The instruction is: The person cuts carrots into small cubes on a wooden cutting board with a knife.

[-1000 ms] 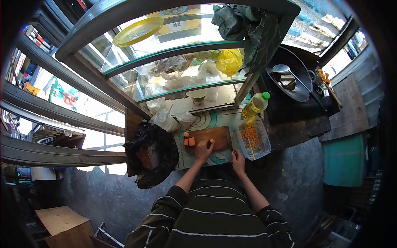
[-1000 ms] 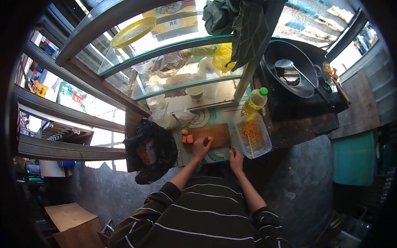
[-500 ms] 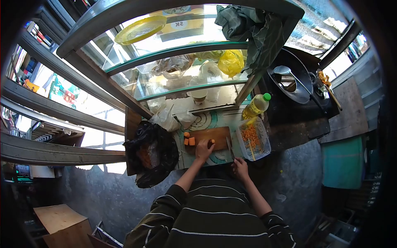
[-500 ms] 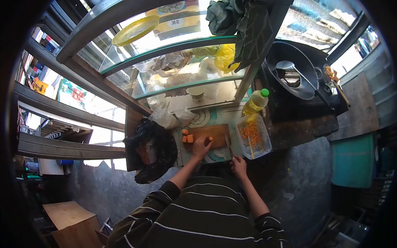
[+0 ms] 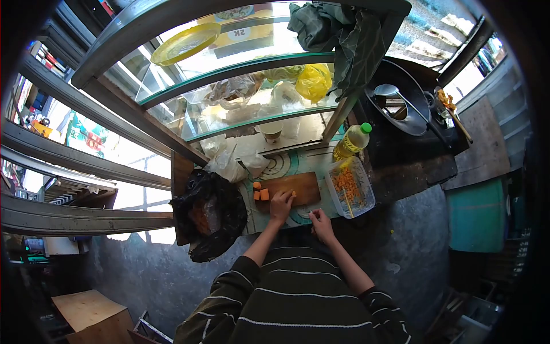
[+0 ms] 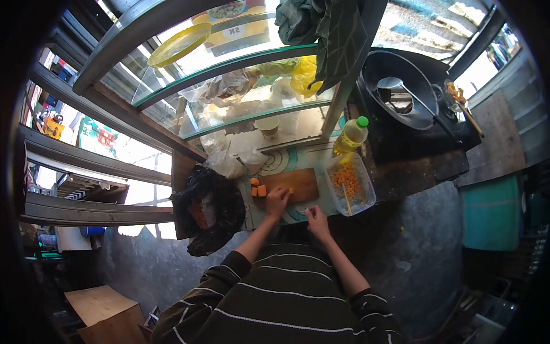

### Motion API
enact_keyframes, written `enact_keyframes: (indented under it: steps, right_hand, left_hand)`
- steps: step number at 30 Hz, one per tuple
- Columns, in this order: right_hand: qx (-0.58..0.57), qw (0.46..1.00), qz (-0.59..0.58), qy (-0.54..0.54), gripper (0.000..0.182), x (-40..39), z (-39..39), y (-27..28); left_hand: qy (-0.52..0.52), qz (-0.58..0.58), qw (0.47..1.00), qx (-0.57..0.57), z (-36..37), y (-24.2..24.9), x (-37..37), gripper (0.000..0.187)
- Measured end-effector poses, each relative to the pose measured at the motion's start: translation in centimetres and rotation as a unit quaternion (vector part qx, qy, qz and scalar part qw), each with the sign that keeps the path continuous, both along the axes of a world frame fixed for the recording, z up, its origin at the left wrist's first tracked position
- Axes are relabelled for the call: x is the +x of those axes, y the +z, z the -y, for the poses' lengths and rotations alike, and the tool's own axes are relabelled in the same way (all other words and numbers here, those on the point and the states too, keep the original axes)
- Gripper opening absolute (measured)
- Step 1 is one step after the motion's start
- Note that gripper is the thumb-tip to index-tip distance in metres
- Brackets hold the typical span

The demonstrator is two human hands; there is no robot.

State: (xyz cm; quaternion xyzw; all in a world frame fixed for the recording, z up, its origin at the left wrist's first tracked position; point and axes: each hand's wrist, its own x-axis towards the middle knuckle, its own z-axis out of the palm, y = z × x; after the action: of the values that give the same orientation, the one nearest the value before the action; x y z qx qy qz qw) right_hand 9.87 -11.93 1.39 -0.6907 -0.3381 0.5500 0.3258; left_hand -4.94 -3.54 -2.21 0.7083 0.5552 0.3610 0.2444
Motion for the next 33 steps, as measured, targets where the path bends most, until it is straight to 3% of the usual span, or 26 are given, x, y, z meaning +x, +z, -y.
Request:
enact_keyframes:
  steps: [2, 4, 10, 33]
  right_hand:
    - [0.011, 0.999, 0.042, 0.021, 0.028, -0.4, -0.3, -0.6]
    - [0.046, 0.986, 0.155, 0.038, 0.031, -0.7, -0.6, -1.4]
    - [0.067, 0.980, 0.179, 0.057, 0.042, -1.0, -0.6, -1.9]
    - [0.028, 0.958, 0.244, 0.148, 0.046, -1.7, -0.6, -0.1]
  left_hand:
    - [-0.003, 0.014, 0.999, -0.032, -0.1, 0.2, -0.1, 0.023]
    - [-0.005, 0.015, 0.999, -0.035, -0.1, -0.1, -0.3, 0.023]
    - [0.004, 0.020, 1.000, -0.022, 0.1, -0.3, -0.5, 0.023]
    - [0.023, 0.083, 0.996, -0.024, -0.3, 0.5, 0.2, 0.013]
